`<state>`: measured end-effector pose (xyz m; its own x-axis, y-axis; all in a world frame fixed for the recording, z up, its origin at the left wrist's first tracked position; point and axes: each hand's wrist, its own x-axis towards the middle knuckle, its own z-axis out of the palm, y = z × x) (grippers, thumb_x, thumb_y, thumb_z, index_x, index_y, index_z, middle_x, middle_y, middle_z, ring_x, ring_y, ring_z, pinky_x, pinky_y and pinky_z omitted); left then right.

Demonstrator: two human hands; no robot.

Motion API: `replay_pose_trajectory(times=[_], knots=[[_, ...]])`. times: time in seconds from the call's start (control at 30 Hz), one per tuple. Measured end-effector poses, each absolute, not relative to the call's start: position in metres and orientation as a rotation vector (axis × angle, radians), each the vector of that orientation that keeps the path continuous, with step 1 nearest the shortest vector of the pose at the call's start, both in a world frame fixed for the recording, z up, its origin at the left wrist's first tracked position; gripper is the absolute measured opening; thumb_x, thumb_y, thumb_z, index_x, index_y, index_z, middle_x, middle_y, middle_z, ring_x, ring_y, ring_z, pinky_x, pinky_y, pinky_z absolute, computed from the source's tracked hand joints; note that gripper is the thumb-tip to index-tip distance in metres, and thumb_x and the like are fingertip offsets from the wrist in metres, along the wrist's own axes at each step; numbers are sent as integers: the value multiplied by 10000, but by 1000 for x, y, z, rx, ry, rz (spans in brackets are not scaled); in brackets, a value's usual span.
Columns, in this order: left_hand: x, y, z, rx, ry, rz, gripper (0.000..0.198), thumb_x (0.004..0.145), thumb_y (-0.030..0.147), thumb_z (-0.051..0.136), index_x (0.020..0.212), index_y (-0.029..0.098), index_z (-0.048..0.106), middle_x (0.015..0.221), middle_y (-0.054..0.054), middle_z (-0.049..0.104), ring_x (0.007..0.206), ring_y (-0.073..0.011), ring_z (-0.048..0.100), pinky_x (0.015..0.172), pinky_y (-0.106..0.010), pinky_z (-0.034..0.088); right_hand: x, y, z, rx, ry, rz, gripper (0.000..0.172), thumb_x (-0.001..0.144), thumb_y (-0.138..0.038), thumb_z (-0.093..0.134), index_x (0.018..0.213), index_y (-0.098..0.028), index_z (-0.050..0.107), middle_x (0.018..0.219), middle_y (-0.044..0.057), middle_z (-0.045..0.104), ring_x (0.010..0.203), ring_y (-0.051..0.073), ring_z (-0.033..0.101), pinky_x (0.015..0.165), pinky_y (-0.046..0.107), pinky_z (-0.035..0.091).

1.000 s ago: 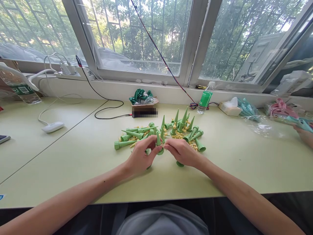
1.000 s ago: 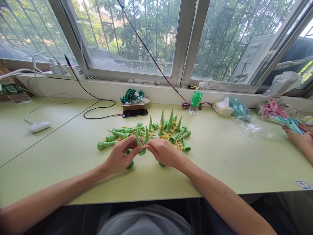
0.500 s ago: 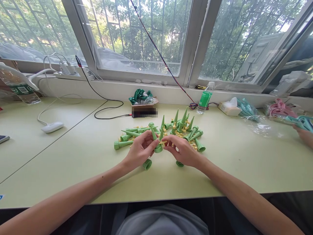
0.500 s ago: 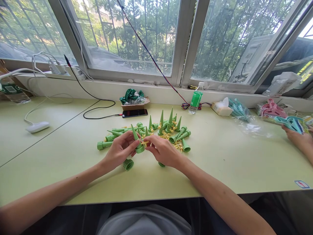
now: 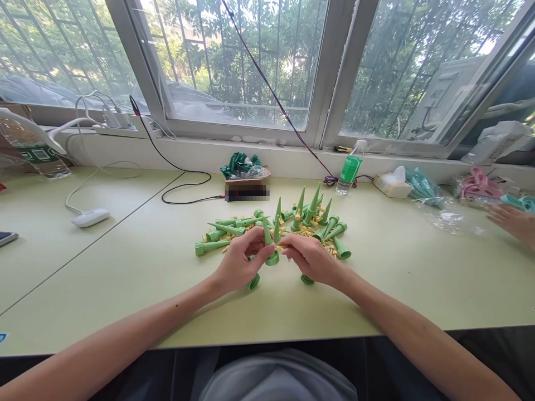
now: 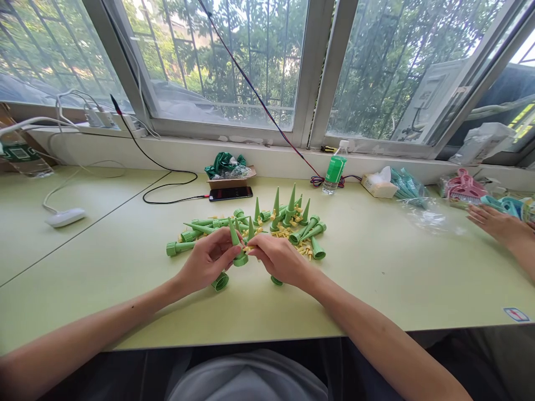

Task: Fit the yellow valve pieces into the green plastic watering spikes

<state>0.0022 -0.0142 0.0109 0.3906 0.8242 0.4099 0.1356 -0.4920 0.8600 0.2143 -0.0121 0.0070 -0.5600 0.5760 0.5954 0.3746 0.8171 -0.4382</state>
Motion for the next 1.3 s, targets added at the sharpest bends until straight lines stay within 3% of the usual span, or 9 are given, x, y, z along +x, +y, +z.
replay_pose_trajectory(times=[0.2,0.37,0.5,0.6,0.7,0.8,0.9,1.03,1.3], knots=[[1,-16,7,2185,871,1131,137,942,303,577,886,179,579,637,29,500,556,-103,459,498,-222,356,213,-13,7,-759,-2246,393,275,1058,-289,355,844,-201,504,684,-11,513,581,124,431,581,241,352],[-1,-16,6,2400,816,1129,106,950,262,549,885,191,593,677,5,568,583,-117,474,557,-238,407,211,-13,5,-813,-2236,347,353,1053,-310,331,713,-220,367,624,-31,406,552,122,325,553,255,295],[-1,-18,6,2496,737,1095,72,939,227,558,900,199,612,818,-46,655,658,-136,538,610,-258,444,211,-13,5,-851,-2246,381,366,1051,-314,322,699,-218,355,610,-35,387,543,117,327,555,260,289],[0,-18,6,2473,757,1109,65,938,224,561,908,199,612,794,-35,642,646,-131,530,602,-254,440,211,-13,5,-862,-2230,400,370,1047,-312,344,692,-214,371,605,-39,380,540,115,321,555,262,285],[1,-18,7,2346,850,1120,89,946,258,563,906,188,601,700,-6,587,603,-121,501,560,-242,420,211,-13,5,-884,-2184,417,330,1044,-306,388,741,-203,464,628,-35,442,555,112,378,569,254,321],[3,-17,10,2100,875,1115,157,944,318,586,877,176,583,670,8,531,587,-111,493,521,-227,414,212,-13,5,-873,-2126,447,182,1032,-308,464,959,-192,584,700,-17,562,591,117,478,601,246,400],[4,-16,13,1814,827,1101,205,933,377,616,916,178,571,640,31,490,525,-90,461,470,-212,405,213,-13,6,-811,-2103,424,175,1009,-315,536,1119,-194,598,809,22,643,644,131,554,632,256,470],[6,-14,16,1605,777,1080,255,907,417,655,937,179,569,665,26,515,508,-80,452,453,-210,427,212,-11,5,-741,-2127,338,157,1016,-281,524,1111,-196,617,920,68,679,741,159,611,696,285,509],[3,-13,10,1810,808,1093,234,931,412,618,933,182,575,645,27,507,503,-88,458,454,-211,389,212,-9,1,-709,-2170,304,216,1057,-301,421,987,-189,593,831,49,650,739,163,588,693,284,472]])
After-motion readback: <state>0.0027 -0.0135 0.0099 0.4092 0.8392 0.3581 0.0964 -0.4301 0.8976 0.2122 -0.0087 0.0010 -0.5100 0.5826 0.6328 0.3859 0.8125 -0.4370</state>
